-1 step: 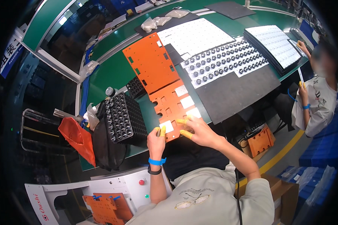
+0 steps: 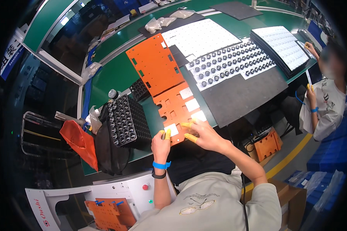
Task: The person places small white rectangular components onto an orange fixture and secures them using a white machine. They then pick up small round metallic parts from a tray and place them onto the fixture. The person repeats this process of placing components and round parts throughout the clip.
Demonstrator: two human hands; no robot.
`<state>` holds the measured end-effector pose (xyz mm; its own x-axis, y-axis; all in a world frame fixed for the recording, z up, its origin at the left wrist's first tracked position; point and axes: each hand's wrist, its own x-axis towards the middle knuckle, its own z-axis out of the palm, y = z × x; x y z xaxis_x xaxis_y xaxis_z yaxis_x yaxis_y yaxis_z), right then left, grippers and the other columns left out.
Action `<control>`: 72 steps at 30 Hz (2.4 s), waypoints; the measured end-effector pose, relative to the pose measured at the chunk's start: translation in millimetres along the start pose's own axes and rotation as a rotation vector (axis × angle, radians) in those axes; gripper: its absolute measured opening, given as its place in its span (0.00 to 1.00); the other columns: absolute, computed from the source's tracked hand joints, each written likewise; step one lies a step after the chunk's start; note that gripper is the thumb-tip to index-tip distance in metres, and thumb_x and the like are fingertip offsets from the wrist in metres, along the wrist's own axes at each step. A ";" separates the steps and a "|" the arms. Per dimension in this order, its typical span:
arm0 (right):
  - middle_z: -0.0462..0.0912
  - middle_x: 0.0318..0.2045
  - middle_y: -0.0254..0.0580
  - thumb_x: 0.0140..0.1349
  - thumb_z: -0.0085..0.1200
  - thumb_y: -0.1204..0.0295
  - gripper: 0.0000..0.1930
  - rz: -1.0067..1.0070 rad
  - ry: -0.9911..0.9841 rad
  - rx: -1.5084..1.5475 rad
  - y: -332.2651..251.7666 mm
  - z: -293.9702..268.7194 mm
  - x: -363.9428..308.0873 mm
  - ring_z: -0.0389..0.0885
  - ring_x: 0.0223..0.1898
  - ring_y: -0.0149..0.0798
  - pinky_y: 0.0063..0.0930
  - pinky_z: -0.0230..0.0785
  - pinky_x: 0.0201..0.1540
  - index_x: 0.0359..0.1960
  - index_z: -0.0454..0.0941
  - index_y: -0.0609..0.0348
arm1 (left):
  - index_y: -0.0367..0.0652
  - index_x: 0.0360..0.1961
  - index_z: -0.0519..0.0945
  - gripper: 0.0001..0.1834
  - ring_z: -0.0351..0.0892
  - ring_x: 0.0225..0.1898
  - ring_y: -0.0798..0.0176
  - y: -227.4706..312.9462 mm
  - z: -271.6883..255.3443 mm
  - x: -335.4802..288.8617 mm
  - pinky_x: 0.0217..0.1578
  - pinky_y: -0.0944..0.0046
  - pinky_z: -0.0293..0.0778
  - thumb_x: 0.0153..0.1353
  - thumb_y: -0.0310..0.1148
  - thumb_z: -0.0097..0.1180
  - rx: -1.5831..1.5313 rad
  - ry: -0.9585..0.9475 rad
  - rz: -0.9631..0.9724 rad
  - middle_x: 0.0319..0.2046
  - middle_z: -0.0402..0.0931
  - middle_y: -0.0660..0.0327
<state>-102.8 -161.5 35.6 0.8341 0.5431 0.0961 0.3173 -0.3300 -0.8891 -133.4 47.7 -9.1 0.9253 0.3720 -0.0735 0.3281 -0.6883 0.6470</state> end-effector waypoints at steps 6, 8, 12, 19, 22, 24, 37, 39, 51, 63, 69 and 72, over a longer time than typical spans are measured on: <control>0.70 0.35 0.43 0.63 0.59 0.72 0.20 -0.172 -0.004 -0.032 -5.0 18.5 19.2 0.74 0.37 0.41 0.36 0.69 0.39 0.57 0.76 0.59 | 0.37 0.37 0.79 0.16 0.78 0.40 0.35 3.3 -4.3 1.2 0.38 0.45 0.73 0.63 0.42 0.57 0.006 -0.061 -0.013 0.33 0.80 0.42; 0.71 0.35 0.44 0.63 0.59 0.70 0.19 -0.361 -0.017 -0.162 -18.4 23.4 38.4 0.75 0.38 0.44 0.38 0.69 0.40 0.55 0.77 0.59 | 0.35 0.38 0.78 0.16 0.78 0.40 0.35 -4.2 -3.4 -0.1 0.38 0.45 0.73 0.62 0.41 0.58 -0.047 -0.060 0.010 0.34 0.80 0.41; 0.73 0.36 0.45 0.62 0.59 0.66 0.16 -0.378 -0.147 -0.113 -41.2 41.9 90.4 0.75 0.42 0.47 0.39 0.69 0.44 0.49 0.78 0.60 | 0.33 0.46 0.74 0.20 0.81 0.42 0.40 -23.6 3.2 -6.4 0.39 0.49 0.74 0.60 0.36 0.63 -0.301 0.016 0.109 0.38 0.80 0.40; 0.77 0.35 0.51 0.57 0.62 0.66 0.13 -0.466 0.223 -0.179 -60.8 97.4 205.6 0.76 0.42 0.53 0.44 0.70 0.47 0.37 0.77 0.63 | 0.45 0.60 0.62 0.30 0.62 0.36 0.67 -49.4 -4.4 -50.1 0.36 0.68 0.65 0.53 0.21 0.47 -1.145 -0.196 -0.075 0.40 0.60 0.62; 0.80 0.33 0.55 0.52 0.66 0.63 0.16 -0.404 0.252 -0.388 -73.4 105.7 235.1 0.79 0.41 0.54 0.45 0.71 0.45 0.28 0.80 0.67 | 0.44 0.59 0.65 0.24 0.63 0.38 0.65 -56.4 -25.5 -58.0 0.40 0.65 0.66 0.59 0.24 0.47 -1.409 -0.415 -0.159 0.41 0.60 0.63; 0.83 0.30 0.57 0.49 0.68 0.60 0.19 -0.356 0.242 -0.444 -81.3 113.3 245.0 0.82 0.36 0.55 0.45 0.73 0.40 0.23 0.81 0.67 | 0.43 0.60 0.65 0.21 0.64 0.37 0.65 -64.1 -35.1 -61.5 0.40 0.64 0.66 0.65 0.27 0.46 -1.458 -0.434 -0.140 0.40 0.62 0.63; 0.82 0.25 0.53 0.49 0.63 0.63 0.16 -0.163 0.171 -0.129 -104.8 84.7 220.0 0.83 0.31 0.51 0.40 0.73 0.36 0.29 0.81 0.67 | 0.35 0.59 0.69 0.34 0.78 0.35 0.61 -42.8 -50.2 -59.5 0.35 0.64 0.73 0.70 0.58 0.40 -1.411 -0.428 -0.016 0.41 0.78 0.53; 0.78 0.25 0.43 0.51 0.63 0.64 0.15 -0.197 0.105 0.041 -112.6 69.9 182.7 0.76 0.27 0.38 0.33 0.70 0.33 0.32 0.78 0.65 | 0.34 0.57 0.72 0.38 0.77 0.32 0.62 -41.0 -47.7 -54.9 0.32 0.65 0.72 0.69 0.62 0.39 -1.425 -0.420 -0.028 0.39 0.78 0.54; 0.72 0.27 0.31 0.57 0.62 0.77 0.09 -0.219 -0.087 0.391 -57.8 20.3 31.6 0.66 0.28 0.27 0.22 0.62 0.31 0.39 0.77 0.62 | 0.28 0.54 0.76 0.39 0.79 0.23 0.67 2.9 -53.7 -35.2 0.20 0.70 0.73 0.62 0.59 0.57 -1.271 -0.358 0.255 0.36 0.82 0.55; 0.75 0.29 0.35 0.53 0.66 0.76 0.18 -0.460 0.123 0.220 -43.0 18.8 8.0 0.69 0.28 0.34 0.28 0.65 0.33 0.47 0.79 0.59 | 0.27 0.53 0.78 0.44 0.82 0.31 0.71 25.7 -45.0 -51.7 0.36 0.73 0.76 0.52 0.61 0.66 -0.919 -0.094 0.374 0.35 0.84 0.59; 0.74 0.27 0.33 0.51 0.68 0.75 0.18 -0.471 0.167 0.226 -42.6 14.3 1.8 0.71 0.28 0.34 0.29 0.65 0.34 0.45 0.80 0.59 | 0.30 0.54 0.78 0.44 0.81 0.31 0.73 30.2 -40.4 -53.4 0.36 0.73 0.74 0.54 0.63 0.64 -0.891 -0.095 0.456 0.34 0.84 0.60; 0.75 0.26 0.34 0.52 0.69 0.72 0.17 -0.497 0.173 0.189 -41.6 10.5 0.5 0.71 0.28 0.34 0.28 0.65 0.33 0.44 0.81 0.60 | 0.30 0.54 0.78 0.42 0.80 0.30 0.74 35.3 -42.9 -54.8 0.34 0.74 0.73 0.55 0.61 0.64 -0.905 -0.135 0.448 0.33 0.83 0.60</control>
<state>-120.4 -139.3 68.0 0.6715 0.4585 0.5821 0.6183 0.0863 -0.7812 -180.7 29.7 50.3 0.9598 0.0841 0.2678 -0.2690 0.0028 0.9631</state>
